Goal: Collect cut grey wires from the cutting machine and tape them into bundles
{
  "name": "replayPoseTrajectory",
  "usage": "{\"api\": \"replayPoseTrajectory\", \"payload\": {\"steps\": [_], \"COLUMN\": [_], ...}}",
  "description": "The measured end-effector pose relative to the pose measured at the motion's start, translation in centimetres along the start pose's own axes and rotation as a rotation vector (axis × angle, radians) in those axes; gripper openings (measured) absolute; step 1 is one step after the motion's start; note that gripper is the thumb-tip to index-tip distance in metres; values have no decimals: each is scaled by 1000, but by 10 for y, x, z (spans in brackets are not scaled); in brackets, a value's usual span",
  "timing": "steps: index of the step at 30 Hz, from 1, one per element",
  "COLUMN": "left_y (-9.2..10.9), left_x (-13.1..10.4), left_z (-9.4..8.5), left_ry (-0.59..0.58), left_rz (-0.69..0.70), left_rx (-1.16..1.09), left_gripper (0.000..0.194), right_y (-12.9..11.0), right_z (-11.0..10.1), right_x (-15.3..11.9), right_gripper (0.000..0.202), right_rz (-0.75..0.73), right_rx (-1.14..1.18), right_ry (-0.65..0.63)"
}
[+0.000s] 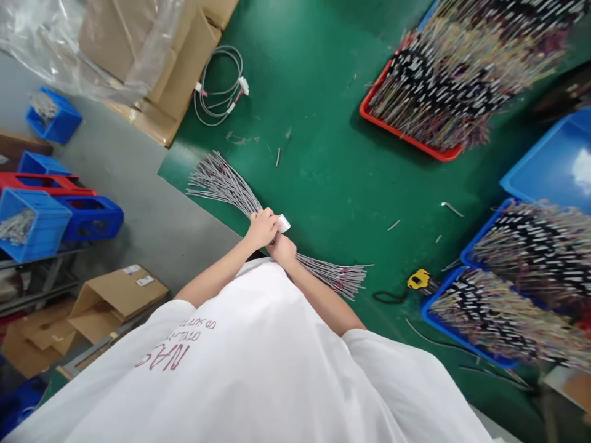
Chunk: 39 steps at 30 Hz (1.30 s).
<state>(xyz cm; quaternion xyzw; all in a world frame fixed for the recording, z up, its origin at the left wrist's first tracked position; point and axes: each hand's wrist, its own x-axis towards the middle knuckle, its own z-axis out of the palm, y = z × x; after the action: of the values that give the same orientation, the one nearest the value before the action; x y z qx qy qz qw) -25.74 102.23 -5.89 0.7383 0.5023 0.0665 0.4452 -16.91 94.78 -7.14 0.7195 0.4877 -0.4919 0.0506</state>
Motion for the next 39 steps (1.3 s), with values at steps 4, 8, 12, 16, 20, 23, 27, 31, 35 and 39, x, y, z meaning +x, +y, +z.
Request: {"api": "replayPoseTrajectory", "payload": {"steps": [4, 8, 12, 16, 20, 23, 27, 31, 35, 39], "left_y": [-4, -45, -94, -108, -102, -86, -37, 17, 35, 32], "left_x": [2, -38, -53, -5, 5, -26, -13, 66, 96, 81], "left_z": [1, -14, -27, -18, -22, -53, -86, -44, 19, 50], "left_ry": [68, 230, 71, -186, -261, -249, -257, -477, -582, -462], "left_rz": [46, -4, 55, 293, 332, 206, 249, 539, 622, 549], "left_rx": [138, 225, 234, 263, 195, 179, 202, 219, 442, 614], "left_gripper": [27, 38, 35, 68, 67, 41, 22, 19, 13, 29], "right_y": [-5, -7, -4, -1, -2, -2, -2, -3, -2, 1], "right_z": [-6, -9, -5, 6, 13, 15, 14, 14, 13, 12], "right_x": [-3, -3, -1, 1, 2, 1, -1, -3, -4, -2], "right_gripper": [32, 26, 22, 20, 21, 22, 21, 20, 25, 27], "right_rz": [12, 33, 50, 45, 66, 67, 35, 28, -3, -11], "right_rx": [64, 76, 68, 59, 47, 60, 72, 72, 97, 156], "right_ry": [83, 96, 126, 144, 153, 150, 161, 177, 202, 196]}}
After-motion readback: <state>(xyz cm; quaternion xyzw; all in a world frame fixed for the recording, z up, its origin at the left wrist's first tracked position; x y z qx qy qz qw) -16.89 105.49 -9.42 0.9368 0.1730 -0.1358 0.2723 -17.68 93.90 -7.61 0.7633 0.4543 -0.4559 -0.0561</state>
